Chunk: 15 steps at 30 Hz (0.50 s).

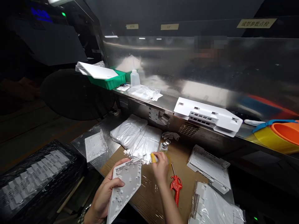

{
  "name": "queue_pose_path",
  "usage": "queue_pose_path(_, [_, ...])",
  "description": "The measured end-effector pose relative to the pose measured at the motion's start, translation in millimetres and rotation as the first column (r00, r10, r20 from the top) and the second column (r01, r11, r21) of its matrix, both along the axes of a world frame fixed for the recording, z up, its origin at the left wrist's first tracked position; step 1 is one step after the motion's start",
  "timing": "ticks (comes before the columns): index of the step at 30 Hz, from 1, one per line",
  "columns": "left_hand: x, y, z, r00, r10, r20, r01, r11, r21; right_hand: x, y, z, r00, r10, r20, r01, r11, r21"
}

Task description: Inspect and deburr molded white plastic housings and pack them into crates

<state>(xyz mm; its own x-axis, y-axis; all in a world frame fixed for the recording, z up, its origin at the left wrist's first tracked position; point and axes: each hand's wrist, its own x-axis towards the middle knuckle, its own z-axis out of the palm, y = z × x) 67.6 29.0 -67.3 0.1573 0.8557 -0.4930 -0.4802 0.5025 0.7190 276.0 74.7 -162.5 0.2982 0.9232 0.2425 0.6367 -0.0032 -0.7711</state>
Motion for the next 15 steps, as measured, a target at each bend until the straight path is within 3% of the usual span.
queue_pose_path(3, [-12.1, -0.6, 4.6, 0.984, 0.022, 0.174, -0.012, 0.998, -0.059, 28.8, 19.0, -56.7, 0.992, -0.106, 0.072, 0.116, 0.983, -0.144])
queue_pose_path(6, [-23.6, 1.5, 4.3, 0.951, -0.011, 0.309, 0.037, 0.996, -0.081, 43.6, 21.1, -90.1, 0.986, -0.11, 0.128, 0.139, 0.96, -0.244])
queue_pose_path(8, [-31.4, 4.6, 3.0, 0.917, -0.068, 0.393, 0.102, 0.993, -0.067, 51.5, 10.3, -100.1, 0.984, -0.105, 0.147, 0.143, 0.95, -0.278])
queue_pose_path(11, [-44.7, 10.7, 0.5, 0.86, -0.129, 0.493, 0.169, 0.985, -0.036, 69.4, -27.7, -107.1, 0.97, -0.176, 0.168, 0.222, 0.92, -0.322])
queue_pose_path(15, [-67.4, 13.3, -14.7, 0.817, -0.064, 0.573, 0.056, 0.998, 0.031, 90.4, -97.2, -121.9, 0.927, -0.334, 0.17, 0.375, 0.812, -0.448])
